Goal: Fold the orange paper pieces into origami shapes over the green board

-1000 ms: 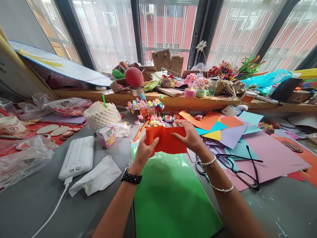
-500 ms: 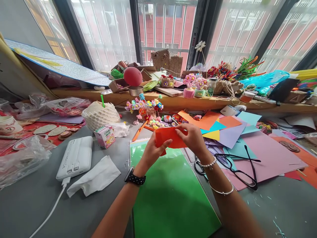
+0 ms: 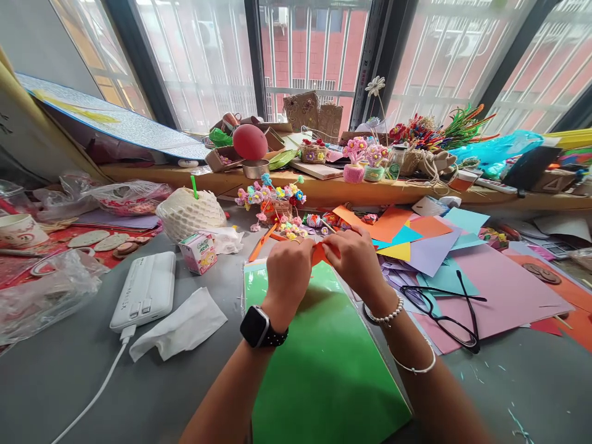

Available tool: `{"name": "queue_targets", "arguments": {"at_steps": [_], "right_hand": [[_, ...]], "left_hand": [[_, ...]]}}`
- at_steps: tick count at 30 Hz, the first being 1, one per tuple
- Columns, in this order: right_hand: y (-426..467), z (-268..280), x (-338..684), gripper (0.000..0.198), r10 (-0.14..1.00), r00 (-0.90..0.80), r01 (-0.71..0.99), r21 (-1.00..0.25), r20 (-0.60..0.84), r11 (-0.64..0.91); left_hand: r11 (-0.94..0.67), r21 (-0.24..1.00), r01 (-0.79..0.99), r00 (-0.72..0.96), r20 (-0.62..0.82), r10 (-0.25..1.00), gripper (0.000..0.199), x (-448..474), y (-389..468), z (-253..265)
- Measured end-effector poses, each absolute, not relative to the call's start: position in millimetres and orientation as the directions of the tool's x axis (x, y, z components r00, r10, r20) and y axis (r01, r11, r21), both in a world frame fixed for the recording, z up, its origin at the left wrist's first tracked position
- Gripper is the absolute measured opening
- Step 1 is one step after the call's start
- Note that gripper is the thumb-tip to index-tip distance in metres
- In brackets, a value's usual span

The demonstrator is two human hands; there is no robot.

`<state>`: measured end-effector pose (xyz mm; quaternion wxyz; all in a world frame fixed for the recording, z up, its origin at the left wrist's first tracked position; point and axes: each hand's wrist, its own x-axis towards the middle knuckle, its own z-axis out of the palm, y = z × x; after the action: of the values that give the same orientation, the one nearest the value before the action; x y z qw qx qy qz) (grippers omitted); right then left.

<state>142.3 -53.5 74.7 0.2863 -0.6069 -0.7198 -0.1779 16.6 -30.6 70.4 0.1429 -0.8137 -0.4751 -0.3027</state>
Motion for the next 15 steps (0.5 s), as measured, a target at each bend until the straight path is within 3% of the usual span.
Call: {"name": "queue_targets", "arguments": {"at_steps": [6, 15], "right_hand": [[-53.4, 75.2, 143.7, 0.015, 0.74, -0.074, 0.957, -0.16, 0.669, 0.241], [-55.7, 79.1, 143.0, 0.017, 0.729, -0.094, 0.959, -0.136, 0.678, 0.25]], "left_hand": [[-0.528, 0.11, 0.842, 0.33, 0.669, 0.666, 0.021, 20.5, -30.4, 66.1], [-0.552, 0.116, 0.826, 0.314, 0.718, 0.621, 0.023, 22.0, -31.3, 67.6]]}}
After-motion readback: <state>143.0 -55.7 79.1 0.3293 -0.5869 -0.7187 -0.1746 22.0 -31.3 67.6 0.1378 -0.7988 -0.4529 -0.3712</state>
